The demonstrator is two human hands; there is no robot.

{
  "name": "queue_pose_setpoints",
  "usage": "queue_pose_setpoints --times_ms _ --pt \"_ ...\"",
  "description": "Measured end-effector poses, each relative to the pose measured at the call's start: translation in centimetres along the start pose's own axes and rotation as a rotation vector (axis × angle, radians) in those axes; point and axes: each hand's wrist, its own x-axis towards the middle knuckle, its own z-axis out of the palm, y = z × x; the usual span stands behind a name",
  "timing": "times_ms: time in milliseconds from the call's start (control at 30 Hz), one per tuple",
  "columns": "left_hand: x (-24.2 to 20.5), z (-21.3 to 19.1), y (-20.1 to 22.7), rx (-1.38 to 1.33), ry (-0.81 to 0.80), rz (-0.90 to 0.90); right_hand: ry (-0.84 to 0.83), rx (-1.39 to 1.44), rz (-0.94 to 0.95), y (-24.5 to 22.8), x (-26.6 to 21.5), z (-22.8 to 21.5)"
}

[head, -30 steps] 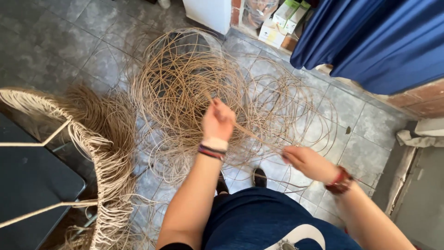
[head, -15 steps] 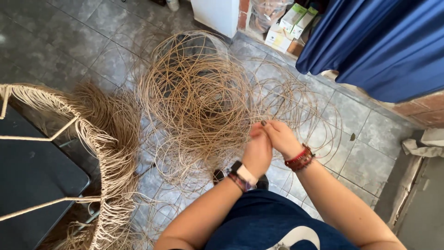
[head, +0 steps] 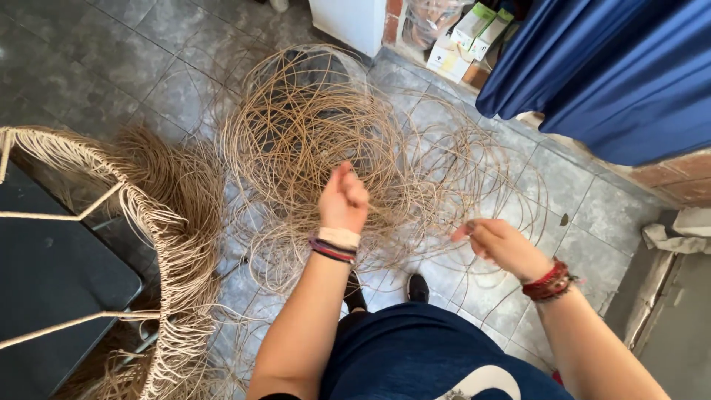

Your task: Weaving natural fiber strands around a circular frame to create a large decorative object

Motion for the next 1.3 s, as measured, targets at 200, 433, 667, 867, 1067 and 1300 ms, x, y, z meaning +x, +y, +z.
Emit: queue_pose_setpoints --times_ms 200,433,667,867,1067,1300 --pt "-5.6 0.5 -8.7 2.034 -0.838 0.165 -0.263 0.585 0.028 -0.3 4.9 1.2" --pt "-4.7 -4.2 -6.7 1.779 -0.608 -0.151 -0.263 0.824 0.018 0.1 7.9 4.4" --pt "0.2 1.0 1.5 0.049 -0.062 0.010 -0.273 0.428 -0.050 -1.7 -2.4 -1.0" --pt "-3.8 4.3 -3.6 1.845 -0.886 0.351 -0.228 0.461 -0.070 -5.6 1.9 0.5" --pt "-5.4 -6.6 -6.7 2.246 -1.055 -0.249 -0.217 0.838 -0.209 -5.5 6.2 2.4" --pt "-4.1 4.0 -3.0 0.483 -0.298 -0.057 -0.144 0.400 0.014 -2.4 1.0 4.2"
